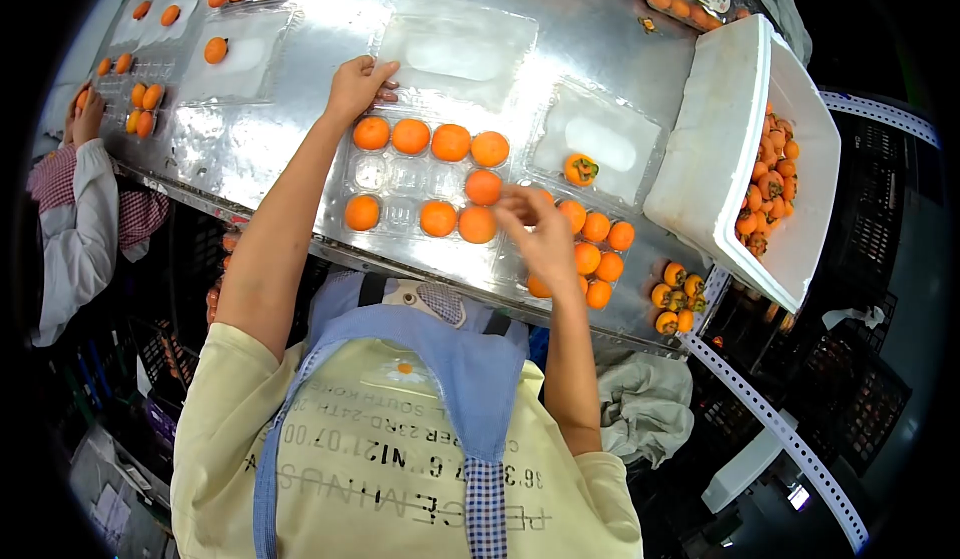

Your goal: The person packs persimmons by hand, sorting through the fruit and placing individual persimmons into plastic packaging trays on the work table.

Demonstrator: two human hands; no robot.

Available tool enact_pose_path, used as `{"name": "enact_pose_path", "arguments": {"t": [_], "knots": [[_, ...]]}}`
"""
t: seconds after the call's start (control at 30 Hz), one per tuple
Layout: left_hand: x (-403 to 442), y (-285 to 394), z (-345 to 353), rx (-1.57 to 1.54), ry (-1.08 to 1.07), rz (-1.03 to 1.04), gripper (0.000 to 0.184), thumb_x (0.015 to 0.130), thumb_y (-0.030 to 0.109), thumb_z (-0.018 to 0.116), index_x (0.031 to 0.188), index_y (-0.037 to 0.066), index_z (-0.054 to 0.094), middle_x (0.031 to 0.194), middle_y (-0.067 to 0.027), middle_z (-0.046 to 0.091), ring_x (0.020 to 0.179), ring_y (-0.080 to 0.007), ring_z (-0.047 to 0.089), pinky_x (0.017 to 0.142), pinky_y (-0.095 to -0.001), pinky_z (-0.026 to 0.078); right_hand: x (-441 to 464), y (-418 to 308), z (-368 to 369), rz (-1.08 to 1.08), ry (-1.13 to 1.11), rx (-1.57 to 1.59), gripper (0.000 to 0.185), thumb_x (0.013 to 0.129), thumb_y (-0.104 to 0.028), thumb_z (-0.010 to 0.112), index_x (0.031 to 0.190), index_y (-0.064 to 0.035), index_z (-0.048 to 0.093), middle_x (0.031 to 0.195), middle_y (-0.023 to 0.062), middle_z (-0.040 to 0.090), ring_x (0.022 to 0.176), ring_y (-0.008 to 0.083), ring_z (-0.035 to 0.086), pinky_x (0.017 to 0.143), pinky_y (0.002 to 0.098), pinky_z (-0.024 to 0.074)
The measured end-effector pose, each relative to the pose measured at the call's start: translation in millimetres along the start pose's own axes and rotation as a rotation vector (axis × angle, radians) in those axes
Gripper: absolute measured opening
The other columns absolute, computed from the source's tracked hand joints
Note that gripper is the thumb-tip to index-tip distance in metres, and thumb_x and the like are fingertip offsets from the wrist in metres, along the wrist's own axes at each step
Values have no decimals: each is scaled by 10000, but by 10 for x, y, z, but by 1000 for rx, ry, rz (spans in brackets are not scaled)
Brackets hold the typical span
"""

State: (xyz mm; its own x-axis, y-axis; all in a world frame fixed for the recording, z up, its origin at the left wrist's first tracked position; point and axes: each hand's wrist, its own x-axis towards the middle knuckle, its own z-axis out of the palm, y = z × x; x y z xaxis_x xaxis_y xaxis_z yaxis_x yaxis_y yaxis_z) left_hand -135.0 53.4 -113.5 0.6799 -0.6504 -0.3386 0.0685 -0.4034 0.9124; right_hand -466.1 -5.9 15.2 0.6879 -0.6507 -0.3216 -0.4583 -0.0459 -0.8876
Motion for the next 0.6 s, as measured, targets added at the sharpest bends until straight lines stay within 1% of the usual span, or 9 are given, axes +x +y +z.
{"name": "enact_pose_path", "arguments": {"t": [0.13, 0.2, 0.23, 0.33, 0.37, 0.47, 0.5, 0.53, 0.6], "knots": [[-22, 21, 5, -33, -2, -11, 420, 790, 316, 690, 901, -86, 635, 819, -173, 677, 691, -203, 667, 622, -309, 530, -10, -80, 294, -88, -89, -286, 313, 794, -119, 666, 1082, -23, 593, 907, 99, 655, 761, 206, 645, 685, 303, 508], [34, -32, 5, 26, -2, 30, 379, 824, 256, 677, 931, -96, 588, 795, -158, 656, 617, -168, 650, 555, -259, 532, -25, -174, 414, -95, -162, -386, 313, 785, -137, 668, 1066, -25, 588, 902, 112, 647, 772, 248, 648, 681, 325, 509], [61, -63, 7, 56, -3, 51, 360, 841, 226, 671, 946, -101, 564, 782, -150, 646, 580, -150, 641, 521, -235, 533, -41, -191, 453, -139, -161, -395, 294, 795, -160, 657, 1055, -44, 587, 886, 116, 641, 785, 277, 644, 682, 357, 506], [75, -96, 13, 55, -3, 34, 368, 842, 222, 668, 955, -110, 556, 788, -156, 652, 576, -150, 643, 523, -236, 535, -65, -191, 527, -179, -177, -478, 289, 799, -154, 647, 1063, -54, 587, 888, 120, 639, 784, 276, 642, 680, 358, 507], [69, -95, 14, 56, 5, 31, 363, 844, 227, 666, 969, -96, 556, 800, -161, 658, 581, -149, 647, 499, -224, 516, -70, -223, 528, -187, -188, -486, 290, 805, -162, 639, 1070, -58, 584, 893, 122, 641, 788, 275, 642, 682, 355, 507], [-204, 289, -29, -84, -57, -36, 364, 849, 236, 662, 993, -75, 542, 805, -161, 661, 587, -150, 651, 462, -216, 484, -127, -178, 483, -180, -139, -429, 291, 809, -164, 634, 1074, -56, 584, 902, 121, 648, 788, 274, 642, 682, 350, 509], [-243, 319, -30, -113, -57, -73, 371, 853, 253, 660, 1006, -58, 528, 803, -157, 663, 593, -153, 652, 430, -220, 457, -151, -163, 455, -175, -117, -397, 276, 810, -161, 632, 1062, -55, 592, 896, 120, 650, 787, 272, 643, 681, 349, 508], [-202, 241, -37, -111, -77, -67, 381, 855, 260, 657, 1011, -55, 513, 799, -156, 662, 585, -159, 648, 421, -234, 462, -172, -149, 406, -169, -83, -371, 261, 811, -158, 630, 1049, -54, 600, 891, 120, 652, 786, 271, 644, 680, 348, 508], [-152, 150, -14, -85, -48, -58, 324, 857, 264, 652, 938, -31, 545, 791, -156, 660, 566, -164, 637, 412, -237, 458, -256, -65, 166, -129, 27, -360, 228, 813, -154, 626, 1017, -52, 616, 876, 120, 655, 786, 268, 645, 679, 345, 507]]}}
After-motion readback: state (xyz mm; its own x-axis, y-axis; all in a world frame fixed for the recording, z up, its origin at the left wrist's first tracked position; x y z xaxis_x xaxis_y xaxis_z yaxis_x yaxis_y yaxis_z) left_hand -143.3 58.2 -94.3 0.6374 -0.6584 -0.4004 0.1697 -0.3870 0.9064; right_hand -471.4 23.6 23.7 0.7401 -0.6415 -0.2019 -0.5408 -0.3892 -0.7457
